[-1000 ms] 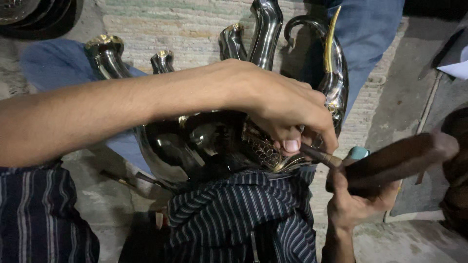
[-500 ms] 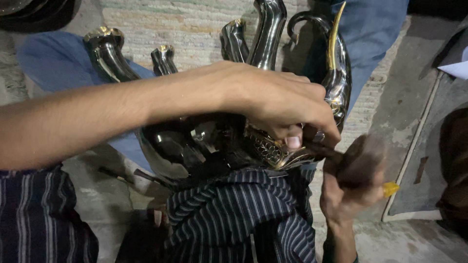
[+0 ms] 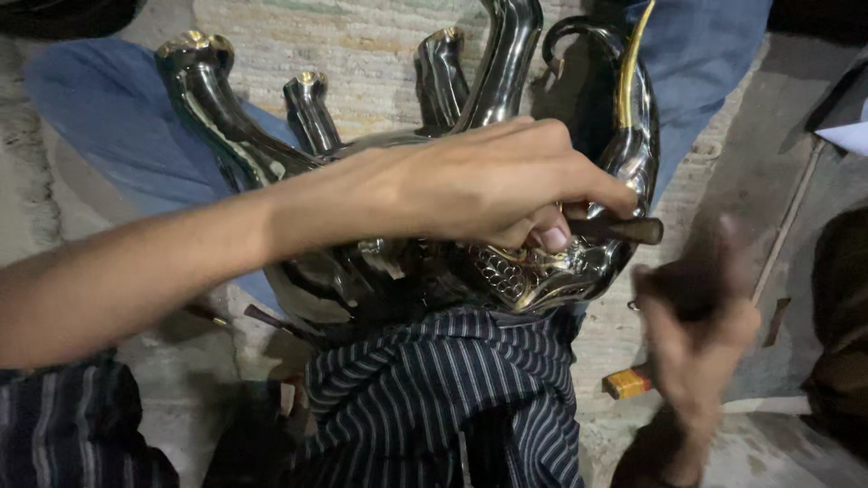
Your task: The person holds a polished metal elephant figurine on their lap and uses a chisel and hammer to carve or refine details on its surface. They repeatedly reposition the chisel and strike it with the hammer while rotating the figurine to access different areas.
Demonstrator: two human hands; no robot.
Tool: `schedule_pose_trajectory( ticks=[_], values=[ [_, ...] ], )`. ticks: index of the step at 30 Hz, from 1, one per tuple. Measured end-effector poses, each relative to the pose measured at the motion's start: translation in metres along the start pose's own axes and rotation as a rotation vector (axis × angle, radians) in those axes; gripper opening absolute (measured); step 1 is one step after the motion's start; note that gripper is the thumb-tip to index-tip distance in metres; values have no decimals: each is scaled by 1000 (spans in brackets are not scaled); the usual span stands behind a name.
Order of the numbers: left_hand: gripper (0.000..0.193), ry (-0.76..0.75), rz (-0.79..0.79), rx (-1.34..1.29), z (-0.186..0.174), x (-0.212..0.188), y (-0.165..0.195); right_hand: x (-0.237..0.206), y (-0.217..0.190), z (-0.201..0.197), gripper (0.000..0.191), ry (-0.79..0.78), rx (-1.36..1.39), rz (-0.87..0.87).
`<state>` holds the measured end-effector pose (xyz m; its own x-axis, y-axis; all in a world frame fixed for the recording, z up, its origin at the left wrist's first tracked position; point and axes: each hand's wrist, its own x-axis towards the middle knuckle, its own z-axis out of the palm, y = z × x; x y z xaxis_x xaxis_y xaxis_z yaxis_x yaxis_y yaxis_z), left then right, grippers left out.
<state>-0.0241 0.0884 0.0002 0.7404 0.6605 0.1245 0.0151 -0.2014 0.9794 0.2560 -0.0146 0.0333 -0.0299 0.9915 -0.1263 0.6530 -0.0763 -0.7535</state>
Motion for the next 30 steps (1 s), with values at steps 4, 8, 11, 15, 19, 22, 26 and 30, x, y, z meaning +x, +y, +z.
schedule_pose_trajectory(
  ticks=[4, 8, 11, 15, 19, 22, 26, 30],
  values=[
    [44, 159, 11, 77, 7, -7, -3, 16, 5, -11, 81, 55, 150, -96],
    [37, 352, 60, 164, 10, -19, 0, 28, 9, -26, 85, -147, -47, -90],
    [33, 543, 111, 1, 20, -34, 8, 29, 17, -25, 84, -49, 155, -52],
    [31, 698, -33, -23, 38, -43, 16, 38, 22, -19, 84, -52, 204, -95],
    [35, 732, -223, -17, 53, -49, 24, 72, 15, -13, 76, -122, 107, -189],
    [40, 774, -316, -40, 58, -50, 25, 106, 4, -13, 68, -242, -78, -395],
    [31, 866, -301, -8, 67, -50, 26, 125, -20, -10, 64, -320, -171, -652],
    [27, 939, -301, 7, 71, -49, 29, 142, -60, -11, 63, -478, -267, -743]
  ],
)
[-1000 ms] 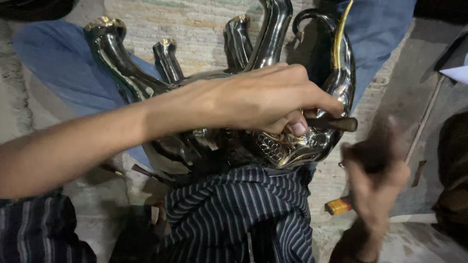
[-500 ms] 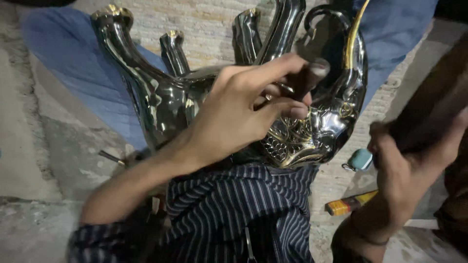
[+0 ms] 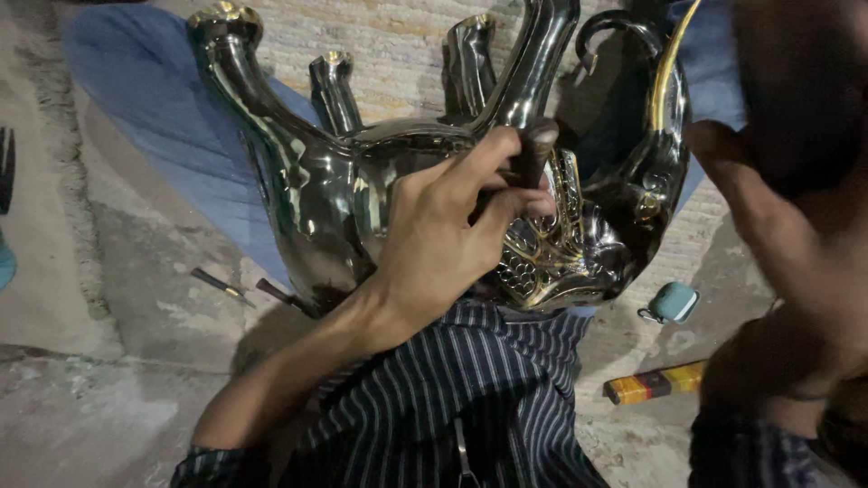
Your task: The person holds a polished metal elephant figurine on their lap and uses a chisel and hammer to carve or refine details on its surface. They repeatedly reposition the chisel and strike it with the hammer while rotating the figurine to access different areas.
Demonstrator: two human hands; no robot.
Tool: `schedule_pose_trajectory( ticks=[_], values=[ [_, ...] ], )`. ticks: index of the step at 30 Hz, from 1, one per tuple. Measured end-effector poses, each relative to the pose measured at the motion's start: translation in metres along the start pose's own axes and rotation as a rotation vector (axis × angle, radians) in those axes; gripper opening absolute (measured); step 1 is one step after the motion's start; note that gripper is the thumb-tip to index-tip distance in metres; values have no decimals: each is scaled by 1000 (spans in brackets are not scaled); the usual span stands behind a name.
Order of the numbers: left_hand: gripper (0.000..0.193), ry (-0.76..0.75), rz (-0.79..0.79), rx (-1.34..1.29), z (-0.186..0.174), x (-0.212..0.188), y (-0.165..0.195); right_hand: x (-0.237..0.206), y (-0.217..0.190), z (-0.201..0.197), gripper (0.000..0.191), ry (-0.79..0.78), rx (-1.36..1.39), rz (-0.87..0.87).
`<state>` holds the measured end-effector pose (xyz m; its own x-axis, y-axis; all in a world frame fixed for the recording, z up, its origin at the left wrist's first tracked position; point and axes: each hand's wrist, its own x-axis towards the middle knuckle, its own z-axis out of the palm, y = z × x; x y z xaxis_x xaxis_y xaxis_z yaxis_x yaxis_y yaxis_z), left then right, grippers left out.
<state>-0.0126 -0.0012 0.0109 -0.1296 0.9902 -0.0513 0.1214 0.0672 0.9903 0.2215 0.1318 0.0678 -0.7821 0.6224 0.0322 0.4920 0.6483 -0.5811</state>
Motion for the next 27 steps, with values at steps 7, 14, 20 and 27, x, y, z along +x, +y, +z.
schedule_pose_trajectory(
  ticks=[7, 14, 20, 27],
  values=[
    [24, -3, -5, 14, -2, 2, 2, 53, -7, -24, 62, -287, 6, -28],
    [27, 0, 13, 21, -2, 2, 1, 55, -2, -30, 63, -336, 47, -25],
    [24, -85, -91, 105, -1, 8, 0, 57, -3, -32, 64, -364, 40, -22],
    [29, -184, 96, 18, -9, 22, 0, 48, 8, -29, 62, -395, 100, -35]
  ],
)
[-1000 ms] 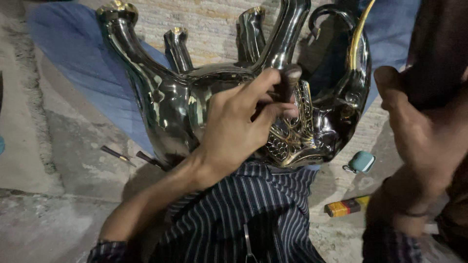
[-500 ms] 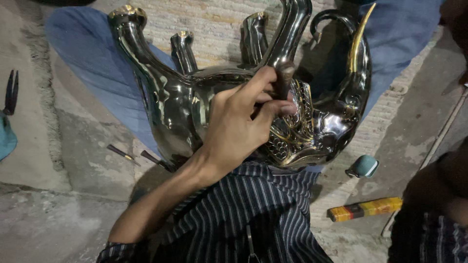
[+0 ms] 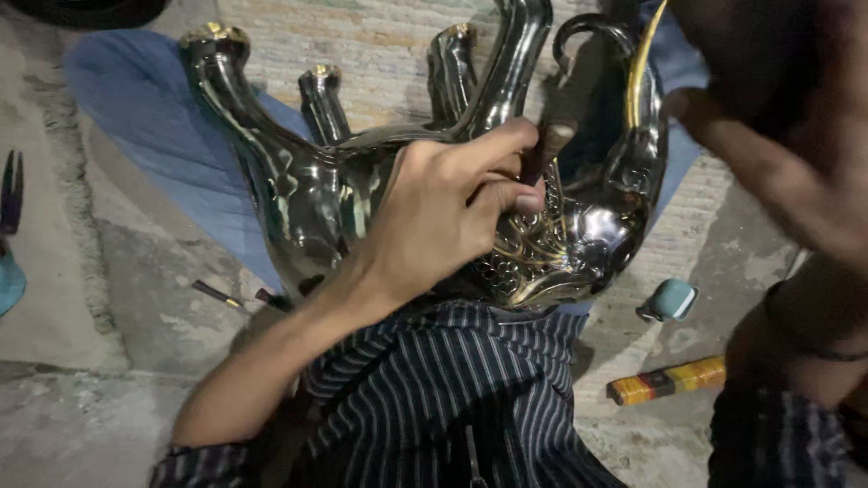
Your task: The person holds a polished metal elephant figurine on their lap and uses a chisel and hammer to carve or refine details on its surface. They repeatedly reposition the chisel and strike it with the hammer while rotating the figurine to access different areas.
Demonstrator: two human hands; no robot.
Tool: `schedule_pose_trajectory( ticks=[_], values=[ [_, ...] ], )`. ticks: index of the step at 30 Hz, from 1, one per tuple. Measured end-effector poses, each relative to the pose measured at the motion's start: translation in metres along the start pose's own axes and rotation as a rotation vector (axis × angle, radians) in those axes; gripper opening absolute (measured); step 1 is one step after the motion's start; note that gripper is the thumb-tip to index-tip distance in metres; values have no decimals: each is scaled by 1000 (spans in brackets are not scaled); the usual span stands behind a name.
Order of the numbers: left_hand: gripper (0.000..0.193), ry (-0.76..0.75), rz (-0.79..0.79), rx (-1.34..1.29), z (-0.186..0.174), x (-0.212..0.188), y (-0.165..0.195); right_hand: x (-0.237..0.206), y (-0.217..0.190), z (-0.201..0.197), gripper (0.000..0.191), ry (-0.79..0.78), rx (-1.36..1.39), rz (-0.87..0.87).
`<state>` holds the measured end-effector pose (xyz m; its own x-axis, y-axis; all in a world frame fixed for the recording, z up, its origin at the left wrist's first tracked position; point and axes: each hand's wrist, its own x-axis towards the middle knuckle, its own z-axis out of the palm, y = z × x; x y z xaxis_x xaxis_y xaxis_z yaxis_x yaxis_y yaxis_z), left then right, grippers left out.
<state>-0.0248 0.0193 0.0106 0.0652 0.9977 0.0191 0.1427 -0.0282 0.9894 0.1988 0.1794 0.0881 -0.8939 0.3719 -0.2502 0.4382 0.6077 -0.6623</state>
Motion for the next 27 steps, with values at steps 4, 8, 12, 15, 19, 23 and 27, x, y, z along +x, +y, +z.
schedule_pose_trajectory(
  ticks=[4, 8, 12, 15, 19, 23, 27],
  values=[
    [30, -114, 2, 35, -5, 13, -4, -23, 10, 22, 66, 133, 17, 56],
    [33, -204, 35, -19, -5, 26, -14, -51, 10, 42, 76, 83, -309, 350],
    [40, -282, 60, 31, -5, 34, -20, -53, 11, 64, 55, 332, 87, 336],
    [41, -359, 21, 40, -5, 40, -21, -63, 5, 61, 50, 383, -80, 405],
    [45, -466, 107, 50, -6, 50, -20, -80, -8, 70, 45, 467, 115, 380],
    [40, -525, 140, 0, -8, 52, -17, -93, -13, 108, 39, 833, 421, 449],
    [42, -514, 180, 66, -10, 54, -15, -108, -10, 121, 59, 878, 361, 467]
  ],
)
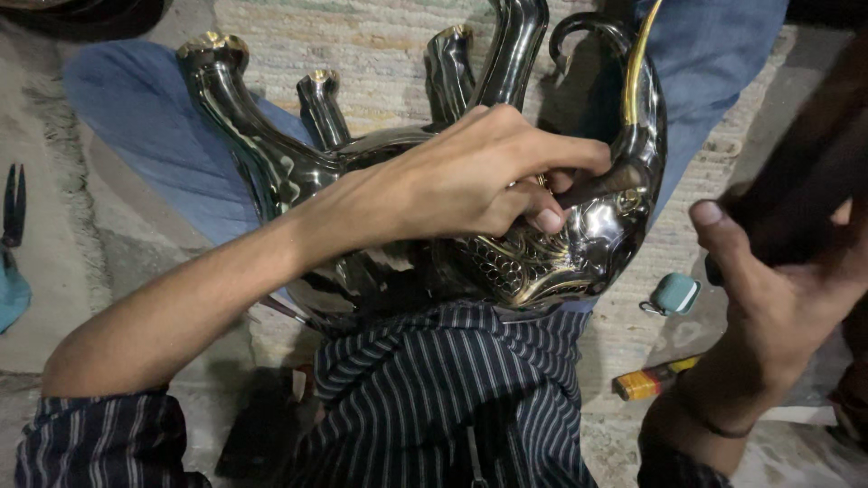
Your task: The person holds a polished metal elephant figurine on their lap and uses a chisel and hammer to carve or refine details on its surface. They repeatedly reposition the chisel and strike it with the hammer while rotating the figurine to access different areas.
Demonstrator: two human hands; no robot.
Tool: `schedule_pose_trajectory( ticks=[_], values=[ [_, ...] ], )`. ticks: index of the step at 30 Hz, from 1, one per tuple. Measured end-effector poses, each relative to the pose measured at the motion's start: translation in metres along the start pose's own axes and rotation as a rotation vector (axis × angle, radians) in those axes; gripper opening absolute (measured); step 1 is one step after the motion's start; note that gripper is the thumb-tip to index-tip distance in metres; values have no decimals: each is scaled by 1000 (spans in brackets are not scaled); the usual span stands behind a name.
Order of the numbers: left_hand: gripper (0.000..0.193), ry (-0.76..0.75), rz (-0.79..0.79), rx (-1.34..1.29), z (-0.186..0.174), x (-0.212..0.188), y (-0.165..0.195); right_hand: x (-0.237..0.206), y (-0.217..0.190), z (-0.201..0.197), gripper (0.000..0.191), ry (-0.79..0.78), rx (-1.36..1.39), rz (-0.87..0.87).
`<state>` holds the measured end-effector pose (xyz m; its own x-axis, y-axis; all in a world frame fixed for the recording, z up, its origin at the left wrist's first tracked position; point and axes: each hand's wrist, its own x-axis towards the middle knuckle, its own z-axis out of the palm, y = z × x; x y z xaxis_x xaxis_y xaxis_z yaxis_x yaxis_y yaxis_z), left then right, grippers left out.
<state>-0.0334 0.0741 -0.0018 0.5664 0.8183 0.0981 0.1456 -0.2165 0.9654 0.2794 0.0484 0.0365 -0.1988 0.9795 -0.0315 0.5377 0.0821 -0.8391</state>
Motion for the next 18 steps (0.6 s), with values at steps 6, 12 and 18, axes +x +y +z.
schedule_pose_trajectory(
  ticks=[6, 12, 18],
  values=[
    [44, -43, 32, 29, -3, 4, -1, 3, -36, 15, 50, -62, -217, -45],
    [52, -151, -20, 8, 0, 15, -2, -20, -64, 37, 74, 184, 20, 179],
    [61, -295, -67, -33, 0, 30, -1, -54, -11, 23, 91, 183, 40, 150]
  ],
)
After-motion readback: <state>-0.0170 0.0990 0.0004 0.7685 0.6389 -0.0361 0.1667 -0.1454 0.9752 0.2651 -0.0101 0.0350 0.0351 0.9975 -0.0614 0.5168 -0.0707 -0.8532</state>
